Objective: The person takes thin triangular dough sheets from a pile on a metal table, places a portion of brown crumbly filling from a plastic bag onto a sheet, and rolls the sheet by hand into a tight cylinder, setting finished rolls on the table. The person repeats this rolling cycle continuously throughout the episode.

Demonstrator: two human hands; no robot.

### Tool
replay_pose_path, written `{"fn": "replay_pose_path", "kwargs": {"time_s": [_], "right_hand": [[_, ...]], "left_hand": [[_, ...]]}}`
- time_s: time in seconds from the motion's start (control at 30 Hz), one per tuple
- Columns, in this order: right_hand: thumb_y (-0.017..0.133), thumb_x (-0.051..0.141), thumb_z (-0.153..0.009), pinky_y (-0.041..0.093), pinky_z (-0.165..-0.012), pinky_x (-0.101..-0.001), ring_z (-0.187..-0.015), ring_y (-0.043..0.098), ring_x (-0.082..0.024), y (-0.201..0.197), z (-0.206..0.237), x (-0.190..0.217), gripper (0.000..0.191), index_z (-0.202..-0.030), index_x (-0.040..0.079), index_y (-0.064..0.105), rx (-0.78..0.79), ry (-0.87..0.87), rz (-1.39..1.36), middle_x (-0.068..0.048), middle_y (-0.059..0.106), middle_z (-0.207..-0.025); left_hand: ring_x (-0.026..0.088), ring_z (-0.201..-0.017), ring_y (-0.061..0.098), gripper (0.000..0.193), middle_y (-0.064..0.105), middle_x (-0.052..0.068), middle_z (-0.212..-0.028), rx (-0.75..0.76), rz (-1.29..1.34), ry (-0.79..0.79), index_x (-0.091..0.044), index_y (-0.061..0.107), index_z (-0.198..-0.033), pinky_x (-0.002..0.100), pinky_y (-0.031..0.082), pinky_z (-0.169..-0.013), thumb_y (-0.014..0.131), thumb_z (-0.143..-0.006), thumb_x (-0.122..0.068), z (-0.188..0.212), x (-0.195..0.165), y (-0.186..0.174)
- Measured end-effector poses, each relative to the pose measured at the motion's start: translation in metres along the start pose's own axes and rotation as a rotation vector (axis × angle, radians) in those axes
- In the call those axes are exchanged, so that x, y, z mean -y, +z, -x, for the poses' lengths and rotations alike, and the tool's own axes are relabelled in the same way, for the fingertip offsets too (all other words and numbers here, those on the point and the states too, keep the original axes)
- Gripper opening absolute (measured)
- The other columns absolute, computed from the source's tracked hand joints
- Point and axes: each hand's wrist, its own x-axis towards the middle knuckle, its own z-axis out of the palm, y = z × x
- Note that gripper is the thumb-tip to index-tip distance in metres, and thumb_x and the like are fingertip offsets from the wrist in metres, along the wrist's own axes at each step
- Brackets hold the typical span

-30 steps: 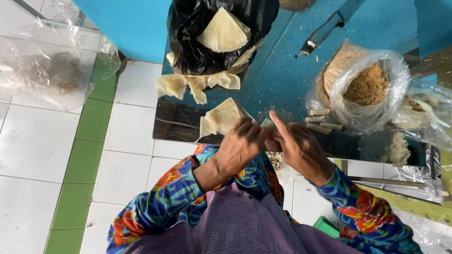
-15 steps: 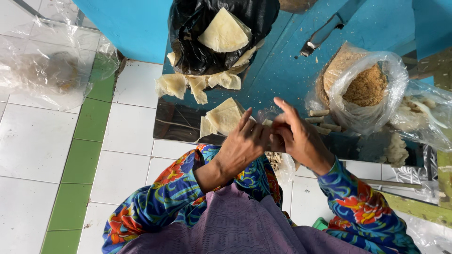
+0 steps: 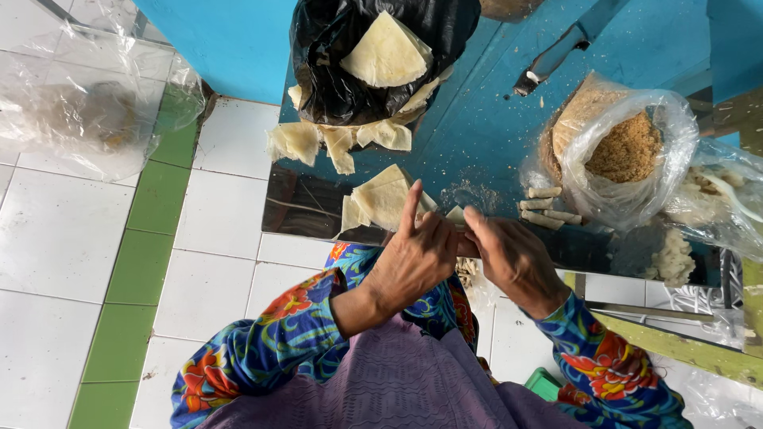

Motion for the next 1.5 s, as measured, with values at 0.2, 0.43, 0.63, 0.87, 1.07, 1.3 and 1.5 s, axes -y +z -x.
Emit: {"fn": "replay_pose_path", "kwargs": {"time_s": [0.2,0.43,0.63,0.87,1.07,1.3,1.5], "right_hand": [[0.059,-0.013,-0.081,0.046,-0.11,-0.052,-0.127,0.06,-0.043,0.006,-0.002,0.029,0.072,-0.149,-0.009,0.036,0.054,0.102,0.227,-0.032,0.06,-0.135],[0.06,-0.014,-0.073,0.023,-0.119,-0.0578,-0.145,0.041,-0.044,-0.017,-0.036,0.01,0.091,-0.157,-0.004,0.028,0.283,0.195,0.109,-0.029,0.055,-0.149],[0.073,0.006,-0.099,0.042,-0.096,-0.0456,-0.103,0.061,-0.025,-0.001,-0.047,0.009,0.074,-0.16,0.003,0.033,0.073,0.297,0.046,-0.008,0.074,-0.108],[0.067,-0.007,-0.088,0.052,-0.086,-0.0426,-0.1,0.067,-0.028,-0.029,-0.03,0.013,0.077,-0.157,-0.004,0.034,-0.003,0.358,0.357,-0.015,0.074,-0.118],[0.068,0.003,-0.092,0.059,-0.091,-0.0398,-0.104,0.07,-0.037,0.053,-0.072,0.059,0.074,-0.157,0.0,0.031,-0.132,0.086,-0.133,-0.022,0.069,-0.119],[0.062,0.005,-0.095,0.059,-0.067,-0.0334,-0.074,0.071,-0.02,0.047,-0.081,0.025,0.071,-0.16,0.01,0.032,0.02,0.782,-0.918,-0.014,0.075,-0.095],[0.064,0.003,-0.105,0.057,-0.091,-0.0279,-0.1,0.07,-0.016,-0.01,-0.072,-0.012,0.061,-0.16,-0.001,0.037,-0.197,0.519,-0.808,-0.016,0.073,-0.11]], "left_hand": [[0.035,-0.138,0.047,0.054,0.058,0.02,-0.14,-0.027,-0.223,-0.099,-0.002,0.063,-0.138,0.063,0.023,-0.119,0.057,-0.093,-0.032,0.0,-0.013,0.007],[0.03,-0.14,0.045,0.065,0.055,0.015,-0.145,-0.214,0.119,-0.357,0.001,0.051,-0.143,0.068,0.024,-0.114,0.06,-0.091,-0.038,-0.014,0.023,0.012],[0.029,-0.11,0.057,0.041,0.063,0.011,-0.118,-0.212,0.294,-0.568,-0.007,0.057,-0.136,0.051,0.04,-0.097,0.067,-0.097,-0.018,0.031,0.049,0.005],[0.03,-0.106,0.063,0.043,0.065,0.01,-0.119,-0.383,0.476,-0.533,-0.007,0.054,-0.135,0.042,0.042,-0.095,0.067,-0.094,-0.005,0.044,0.059,0.002],[0.029,-0.102,0.072,0.044,0.062,0.015,-0.123,-0.502,0.786,-0.623,-0.003,0.053,-0.135,0.04,0.056,-0.085,0.057,-0.093,0.011,0.036,0.055,0.001],[0.029,-0.091,0.073,0.046,0.057,0.019,-0.118,-0.496,0.913,-0.644,0.001,0.048,-0.133,0.039,0.061,-0.075,0.057,-0.09,0.012,0.032,0.06,0.0],[0.038,-0.106,0.066,0.037,0.06,0.016,-0.125,-0.493,0.75,-0.575,-0.002,0.053,-0.134,0.045,0.056,-0.087,0.062,-0.099,0.006,0.032,0.058,0.003]]}}
